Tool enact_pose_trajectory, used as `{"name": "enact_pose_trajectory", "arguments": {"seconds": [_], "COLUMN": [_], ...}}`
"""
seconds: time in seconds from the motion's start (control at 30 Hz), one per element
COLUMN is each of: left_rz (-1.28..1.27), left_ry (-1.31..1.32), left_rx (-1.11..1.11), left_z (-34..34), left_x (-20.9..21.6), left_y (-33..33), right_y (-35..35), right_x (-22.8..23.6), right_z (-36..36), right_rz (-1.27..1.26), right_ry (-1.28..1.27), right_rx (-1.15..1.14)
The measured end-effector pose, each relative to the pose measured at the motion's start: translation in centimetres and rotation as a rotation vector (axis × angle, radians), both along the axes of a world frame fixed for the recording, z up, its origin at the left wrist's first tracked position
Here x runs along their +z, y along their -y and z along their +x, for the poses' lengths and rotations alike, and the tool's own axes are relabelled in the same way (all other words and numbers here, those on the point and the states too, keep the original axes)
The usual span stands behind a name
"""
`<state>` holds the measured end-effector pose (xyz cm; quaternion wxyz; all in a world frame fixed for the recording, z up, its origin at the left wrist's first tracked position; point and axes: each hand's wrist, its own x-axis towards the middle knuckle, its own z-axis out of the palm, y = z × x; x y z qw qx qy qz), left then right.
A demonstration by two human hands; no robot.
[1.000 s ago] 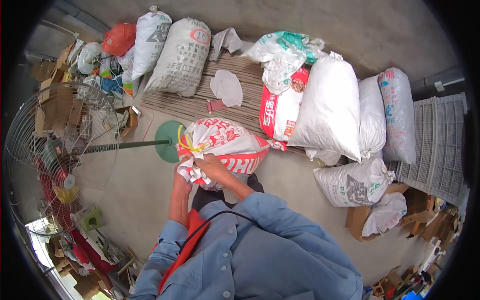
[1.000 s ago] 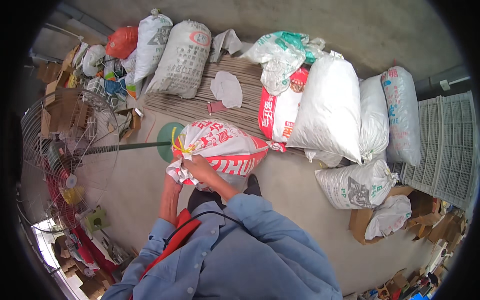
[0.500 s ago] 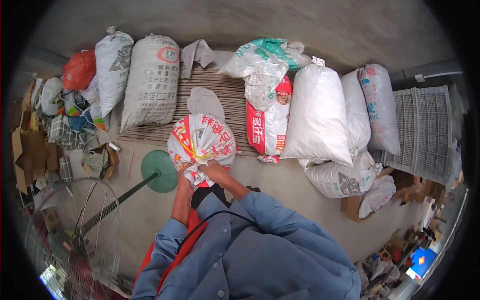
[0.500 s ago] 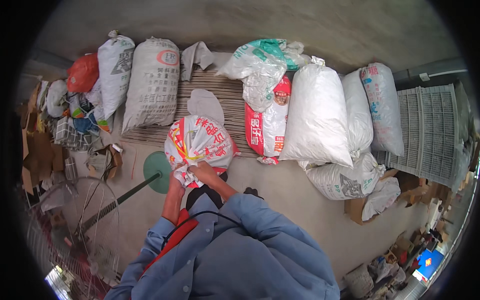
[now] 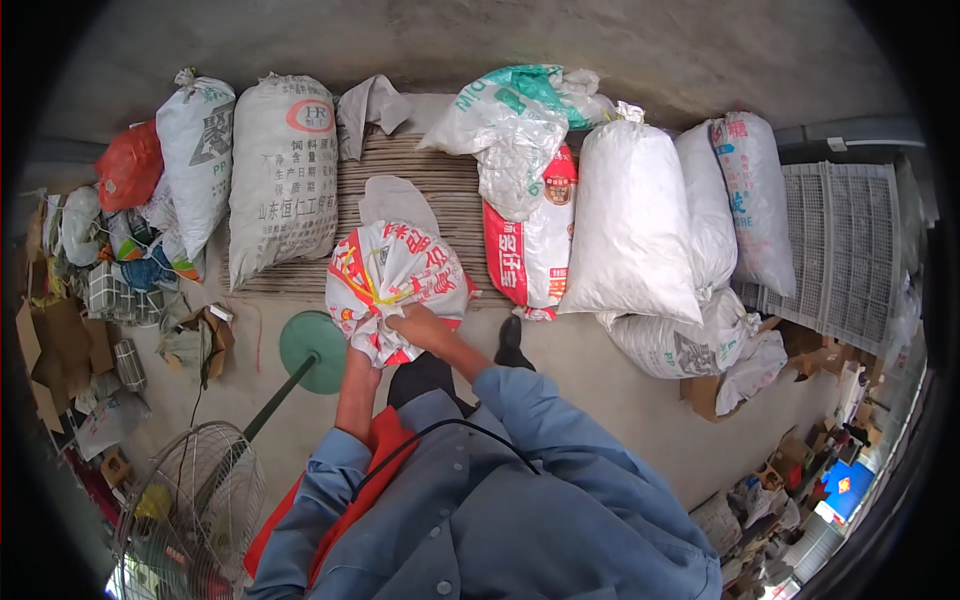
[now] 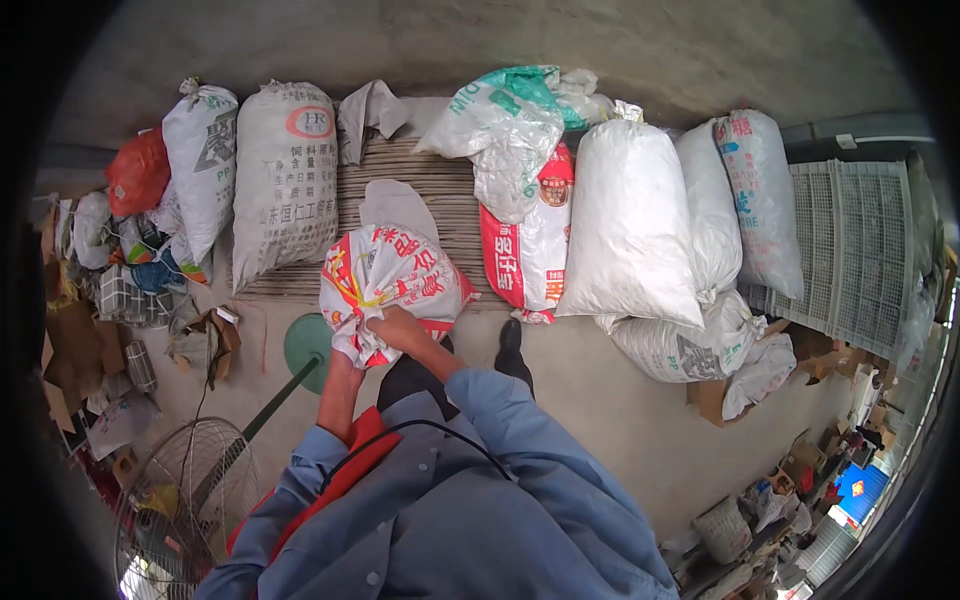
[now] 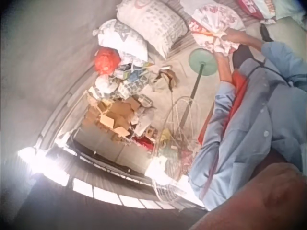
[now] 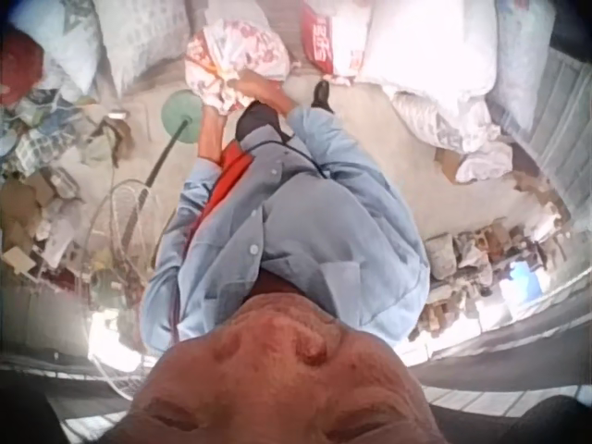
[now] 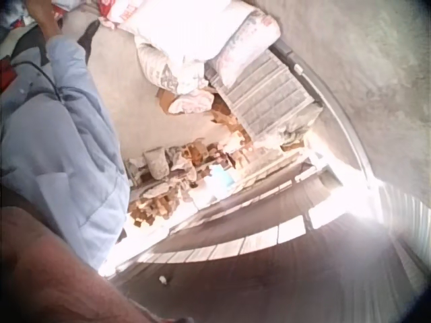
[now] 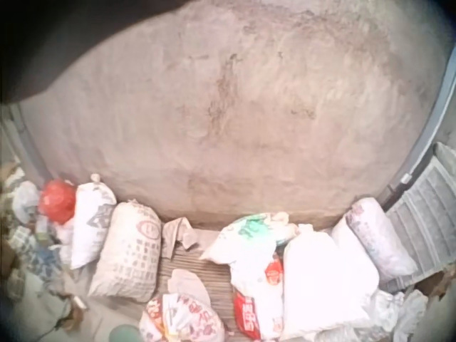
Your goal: The person unties a large white sack with red Chinese text and a yellow drawstring. After opening the sack, they reach inside and handle small, dark, cylindrical objects, picking them up and inspecting them by hand.
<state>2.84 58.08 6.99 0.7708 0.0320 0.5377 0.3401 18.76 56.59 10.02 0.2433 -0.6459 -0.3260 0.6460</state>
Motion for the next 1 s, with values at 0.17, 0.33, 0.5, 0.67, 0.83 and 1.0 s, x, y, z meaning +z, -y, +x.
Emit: {"name": "enact_pose_trajectory", "arguments": {"seconds": [0.17, 0.33, 0.5, 0.67, 0.83, 1.0], "left_rz": [-0.060, -0.185, -0.215, -0.004, 0.109, 0.160], "left_ry": [-0.033, -0.059, -0.020, -0.211, -0.269, -0.251], "left_rx": [-0.071, -0.168, -0.161, -0.201, -0.227, -0.136], "left_z": [-3.5, -9.1, -10.3, -3.9, -0.2, 5.1], "left_x": [0.5, 0.2, -0.7, 4.3, 7.8, 10.2], "left_y": [2.1, 5.5, 6.3, 2.2, -2.6, -8.1], "right_y": [2.8, 6.0, 5.1, 2.5, -1.8, -7.2], "right_x": [-1.6, -0.4, 2.1, 2.5, 7.4, 7.7], "right_z": [-3.1, -7.1, -7.5, -4.4, -0.6, 3.4], "right_rz": [-0.043, -0.152, -0.259, -0.143, -0.085, 0.021], "right_ry": [-0.052, -0.082, -0.039, -0.037, -0.139, -0.189], "right_rx": [0.032, 0.127, 0.107, -0.054, -0.117, -0.208]}}
